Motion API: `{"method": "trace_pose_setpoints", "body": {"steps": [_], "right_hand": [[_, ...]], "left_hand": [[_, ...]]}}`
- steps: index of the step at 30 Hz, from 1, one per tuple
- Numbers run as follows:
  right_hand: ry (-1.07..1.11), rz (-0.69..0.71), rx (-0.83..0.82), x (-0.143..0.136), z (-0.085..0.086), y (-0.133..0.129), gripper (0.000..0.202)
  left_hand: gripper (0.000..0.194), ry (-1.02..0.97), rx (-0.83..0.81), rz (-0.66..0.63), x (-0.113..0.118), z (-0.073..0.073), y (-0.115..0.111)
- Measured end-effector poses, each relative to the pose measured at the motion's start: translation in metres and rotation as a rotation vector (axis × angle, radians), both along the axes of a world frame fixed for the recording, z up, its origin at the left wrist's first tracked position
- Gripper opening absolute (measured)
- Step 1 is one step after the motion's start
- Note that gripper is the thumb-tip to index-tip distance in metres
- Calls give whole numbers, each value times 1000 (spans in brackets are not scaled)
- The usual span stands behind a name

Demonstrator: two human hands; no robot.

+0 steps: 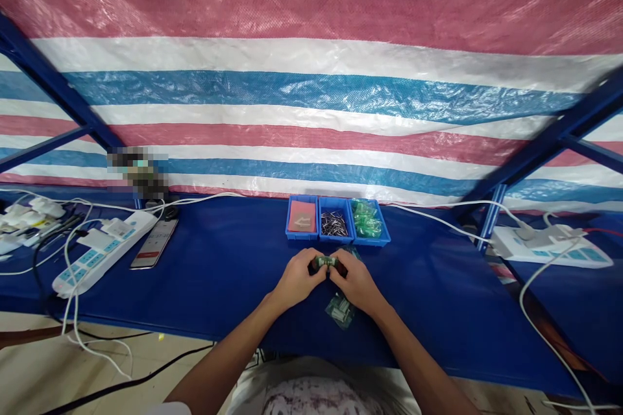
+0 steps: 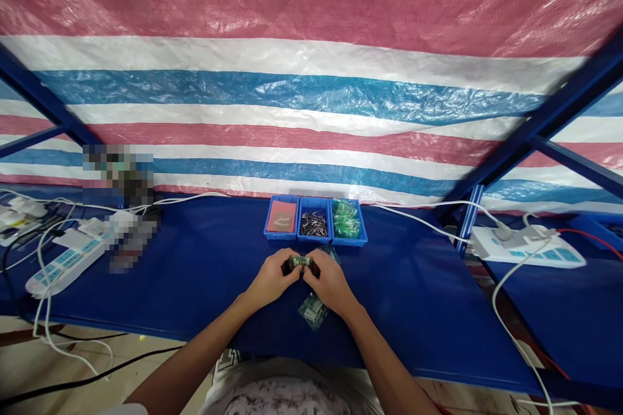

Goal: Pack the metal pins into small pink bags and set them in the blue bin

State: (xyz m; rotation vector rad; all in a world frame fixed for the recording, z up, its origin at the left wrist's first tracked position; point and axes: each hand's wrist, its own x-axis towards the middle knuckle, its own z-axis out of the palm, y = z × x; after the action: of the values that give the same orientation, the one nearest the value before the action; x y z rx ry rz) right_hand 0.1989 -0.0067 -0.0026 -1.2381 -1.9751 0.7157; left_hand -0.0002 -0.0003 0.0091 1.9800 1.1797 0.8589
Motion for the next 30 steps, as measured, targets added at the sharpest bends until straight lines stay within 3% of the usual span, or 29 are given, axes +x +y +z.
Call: {"method": "trace_pose_setpoints", "body": {"steps": [13, 22, 30], "right_hand": [[0, -23, 11, 3, -6, 2, 9], [30, -19, 26, 1, 2, 0, 11], [20, 1, -6, 1, 3, -2, 13]], "left_hand": [[12, -11, -36, 19, 0, -1, 1], [12, -40, -59, 16, -1, -7, 2], [10, -27, -62, 10, -1, -1, 1]]}}
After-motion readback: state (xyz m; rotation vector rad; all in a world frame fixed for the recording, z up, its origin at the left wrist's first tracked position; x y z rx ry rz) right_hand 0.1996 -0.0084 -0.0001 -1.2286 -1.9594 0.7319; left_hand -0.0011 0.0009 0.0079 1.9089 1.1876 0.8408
